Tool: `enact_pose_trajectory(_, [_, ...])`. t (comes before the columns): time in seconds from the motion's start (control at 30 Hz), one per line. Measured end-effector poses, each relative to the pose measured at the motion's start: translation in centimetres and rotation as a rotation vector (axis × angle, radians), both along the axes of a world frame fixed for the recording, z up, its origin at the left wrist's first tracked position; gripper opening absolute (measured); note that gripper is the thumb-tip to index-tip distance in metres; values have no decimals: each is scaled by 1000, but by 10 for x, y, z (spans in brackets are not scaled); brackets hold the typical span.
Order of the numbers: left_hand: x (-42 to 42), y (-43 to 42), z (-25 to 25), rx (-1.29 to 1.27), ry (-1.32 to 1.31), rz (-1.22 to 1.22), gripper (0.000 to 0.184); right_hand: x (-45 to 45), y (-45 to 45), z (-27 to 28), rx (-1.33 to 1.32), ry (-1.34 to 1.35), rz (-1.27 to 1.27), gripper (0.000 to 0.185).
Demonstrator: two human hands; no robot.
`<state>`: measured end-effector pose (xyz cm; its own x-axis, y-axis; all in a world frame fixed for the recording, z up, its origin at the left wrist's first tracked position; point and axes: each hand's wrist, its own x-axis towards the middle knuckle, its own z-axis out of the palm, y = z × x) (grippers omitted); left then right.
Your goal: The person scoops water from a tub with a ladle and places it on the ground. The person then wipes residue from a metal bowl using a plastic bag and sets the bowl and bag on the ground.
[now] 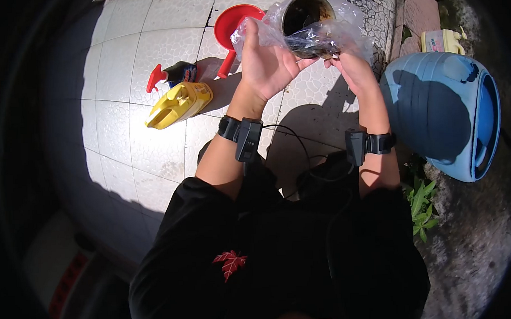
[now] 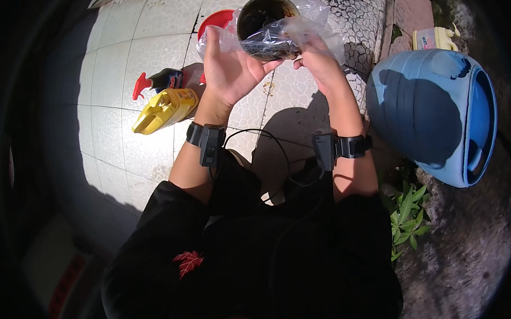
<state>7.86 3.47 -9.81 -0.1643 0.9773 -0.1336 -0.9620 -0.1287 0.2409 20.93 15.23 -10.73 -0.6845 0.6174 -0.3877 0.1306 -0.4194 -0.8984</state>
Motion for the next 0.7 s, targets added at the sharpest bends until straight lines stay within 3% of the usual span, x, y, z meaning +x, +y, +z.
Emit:
enact_pose_trajectory(0.07, [1,1,-2,-5,-21,39,83,-1,-1,-1,39,-65,-37,30])
enact_pose_trajectory(0.13, [0,1,-8,-24,-27,145,79,-2,-3,-15,477,-247,40,44])
enact_pose_trajectory(0.17, [-1,1,-5,-22,-23,147,79,-4,-3,-20,479,-243,40,44])
enact_pose_trajectory(0.23, [-3,-1,1,-144,145,266,72,-7,-5,-29,991,-120,-147,47])
enact_pose_trajectory(0.27, [-3,-1,3,-142,149,271,72,-8,-8,-30,992,-114,-145,47])
enact_pose_trajectory(0.33, [-1,1,6,-104,179,305,71,-6,-14,-31,721,213,-246,46])
enact_pose_trajectory(0.47, [1,1,3,-101,206,298,69,-8,-18,-8,721,296,-247,41])
enact_pose_trajectory(0.5, [0,0,2,-95,147,263,66,-6,-15,-1,998,223,-124,38])
enact_pose_trajectory(0.57, [0,-1,0,-91,88,227,64,-6,-14,8,1268,141,5,35])
enact_pose_trajectory(0.63, [-2,-1,-4,-81,-91,186,64,-7,-17,11,810,194,100,33])
enact_pose_trajectory(0.7, [-4,-1,-12,-93,-72,169,64,-6,-10,4,670,202,113,34])
